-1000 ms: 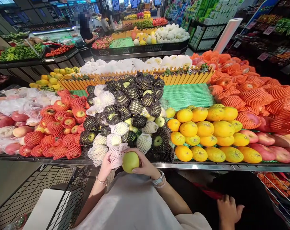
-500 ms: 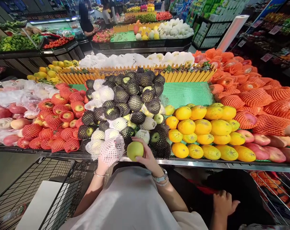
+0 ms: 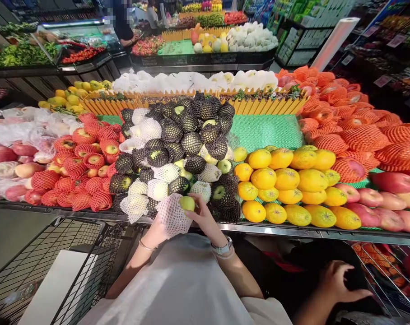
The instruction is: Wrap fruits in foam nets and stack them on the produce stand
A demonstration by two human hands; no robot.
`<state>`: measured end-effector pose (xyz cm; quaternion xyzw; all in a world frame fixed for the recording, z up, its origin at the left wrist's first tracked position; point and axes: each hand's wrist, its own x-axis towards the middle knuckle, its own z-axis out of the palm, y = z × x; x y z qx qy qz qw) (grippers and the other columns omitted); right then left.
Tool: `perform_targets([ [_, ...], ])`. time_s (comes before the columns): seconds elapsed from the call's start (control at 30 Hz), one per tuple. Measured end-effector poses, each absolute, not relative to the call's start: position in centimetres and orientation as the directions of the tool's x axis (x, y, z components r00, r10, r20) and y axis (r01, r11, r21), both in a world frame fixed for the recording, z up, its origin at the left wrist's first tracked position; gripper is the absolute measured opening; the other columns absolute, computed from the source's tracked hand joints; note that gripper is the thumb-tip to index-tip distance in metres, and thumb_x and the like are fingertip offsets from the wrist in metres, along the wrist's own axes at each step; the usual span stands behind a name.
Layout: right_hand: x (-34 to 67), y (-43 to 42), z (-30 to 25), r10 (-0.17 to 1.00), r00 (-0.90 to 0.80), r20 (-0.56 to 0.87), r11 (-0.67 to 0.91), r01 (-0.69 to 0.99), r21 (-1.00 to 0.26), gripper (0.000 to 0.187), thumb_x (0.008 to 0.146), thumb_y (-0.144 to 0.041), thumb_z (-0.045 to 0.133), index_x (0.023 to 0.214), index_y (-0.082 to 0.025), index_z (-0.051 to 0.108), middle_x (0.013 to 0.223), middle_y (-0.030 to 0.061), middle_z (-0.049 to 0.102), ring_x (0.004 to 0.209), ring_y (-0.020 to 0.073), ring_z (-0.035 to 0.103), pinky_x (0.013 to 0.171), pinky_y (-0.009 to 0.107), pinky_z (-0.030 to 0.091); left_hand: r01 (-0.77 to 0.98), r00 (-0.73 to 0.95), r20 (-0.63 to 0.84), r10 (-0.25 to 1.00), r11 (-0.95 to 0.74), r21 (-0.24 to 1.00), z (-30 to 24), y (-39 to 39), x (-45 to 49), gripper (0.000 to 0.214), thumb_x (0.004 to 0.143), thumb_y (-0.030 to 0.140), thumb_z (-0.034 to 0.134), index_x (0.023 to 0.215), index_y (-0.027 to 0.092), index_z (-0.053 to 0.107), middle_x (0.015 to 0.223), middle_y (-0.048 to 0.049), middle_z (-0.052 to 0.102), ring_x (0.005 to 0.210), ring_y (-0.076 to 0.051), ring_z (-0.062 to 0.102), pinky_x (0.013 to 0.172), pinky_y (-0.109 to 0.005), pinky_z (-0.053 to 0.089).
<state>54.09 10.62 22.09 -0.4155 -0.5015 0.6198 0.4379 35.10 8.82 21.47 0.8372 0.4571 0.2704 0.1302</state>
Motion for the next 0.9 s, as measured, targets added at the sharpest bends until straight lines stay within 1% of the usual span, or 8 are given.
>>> perform_targets([
  [0.1, 53.9, 10.6, 22.2, 0.916, -0.388, -0.096, -0.192, -0.215, -0.958, 0.053, 0.075, -0.049, 0.075, 0.122, -0.031, 0.058, 0.12, 0.0023, 0.063, 0.109, 0.0224, 0.06, 0.098, 0.037, 0.049, 0.652, 0.436, 0.387, 0.813, -0.581, 0.486, 21.7, 8.7, 35.4, 0.06, 0.086, 0.033, 0.061, 0.141, 0.017, 0.043, 0.137, -0.0179, 0.056, 0.13, -0.036, 0.051, 0.108, -0.057, 0.045],
  [0.23, 54.1, 10.3, 22.8, 0.913, -0.387, -0.128, -0.222, -0.211, -0.952, 0.045, 0.089, -0.052, 0.057, 0.13, -0.033, 0.057, 0.13, 0.0037, 0.059, 0.126, 0.0236, 0.051, 0.104, 0.039, 0.045, 0.676, 0.33, 0.398, 0.856, -0.508, 0.533, 21.8, 9.1, 36.2, 0.071, 0.083, 0.037, 0.064, 0.145, 0.015, 0.036, 0.137, -0.0206, 0.056, 0.128, -0.037, 0.053, 0.107, -0.057, 0.047],
  [0.33, 54.1, 10.1, 23.1, 0.917, -0.396, -0.054, -0.161, -0.244, -0.956, 0.047, 0.088, -0.048, 0.061, 0.132, -0.033, 0.055, 0.137, 0.0044, 0.053, 0.13, 0.0242, 0.047, 0.106, 0.04, 0.042, 0.666, 0.277, 0.392, 0.877, -0.469, 0.579, 21.8, 9.3, 36.4, 0.064, 0.084, 0.035, 0.061, 0.142, 0.016, 0.039, 0.133, -0.0186, 0.059, 0.124, -0.035, 0.057, 0.105, -0.053, 0.05],
  [0.47, 53.7, 9.8, 23.1, 0.959, -0.282, -0.024, -0.083, -0.199, -0.976, 0.05, 0.079, -0.04, 0.073, 0.125, -0.031, 0.055, 0.129, 0.0061, 0.051, 0.107, 0.0203, 0.057, 0.082, 0.031, 0.052, 0.682, 0.193, 0.384, 0.903, -0.405, 0.609, 21.6, 9.4, 36.2, 0.068, 0.08, 0.043, 0.066, 0.138, 0.019, 0.042, 0.129, -0.0154, 0.062, 0.121, -0.033, 0.059, 0.104, -0.052, 0.05],
  [0.6, 53.8, 9.9, 23.2, 0.985, -0.172, -0.006, -0.013, -0.039, -0.999, 0.026, 0.078, -0.035, 0.074, 0.096, -0.023, 0.06, 0.087, 0.0001, 0.056, 0.074, 0.0136, 0.051, 0.066, 0.026, 0.045, 0.704, 0.157, 0.394, 0.905, -0.383, 0.598, 21.5, 9.6, 36.0, 0.073, 0.077, 0.05, 0.069, 0.137, 0.016, 0.044, 0.13, -0.0178, 0.061, 0.125, -0.036, 0.055, 0.108, -0.058, 0.044],
  [0.7, 54.2, 10.1, 23.4, 0.975, -0.221, 0.005, -0.003, -0.037, -0.999, 0.023, 0.075, -0.036, 0.076, 0.078, -0.021, 0.059, 0.073, -0.0022, 0.053, 0.067, 0.0134, 0.048, 0.063, 0.026, 0.042, 0.696, 0.169, 0.406, 0.898, -0.4, 0.596, 21.6, 9.8, 36.1, 0.073, 0.075, 0.05, 0.071, 0.134, 0.013, 0.048, 0.126, -0.02, 0.063, 0.123, -0.036, 0.057, 0.106, -0.056, 0.046],
  [0.83, 54.2, 10.2, 23.2, 0.992, 0.079, 0.097, 0.109, -0.177, -0.978, 0.02, 0.078, -0.035, 0.073, 0.075, -0.022, 0.058, 0.075, -0.0013, 0.057, 0.074, 0.0154, 0.054, 0.07, 0.028, 0.046, 0.672, 0.191, 0.415, 0.89, -0.427, 0.605, 21.9, 9.8, 36.3, 0.05, 0.083, 0.037, 0.064, 0.128, 0.018, 0.054, 0.121, -0.0147, 0.067, 0.12, -0.032, 0.06, 0.107, -0.053, 0.046],
  [0.9, 53.9, 10.1, 22.9, 0.973, 0.189, 0.132, 0.167, -0.182, -0.969, 0.017, 0.079, -0.032, 0.072, 0.077, -0.023, 0.059, 0.076, -0.0014, 0.058, 0.077, 0.0153, 0.055, 0.076, 0.029, 0.046, 0.662, 0.182, 0.421, 0.889, -0.427, 0.616, 21.8, 9.8, 36.4, 0.046, 0.084, 0.033, 0.061, 0.128, 0.02, 0.055, 0.122, -0.013, 0.067, 0.121, -0.031, 0.059, 0.108, -0.053, 0.045],
])
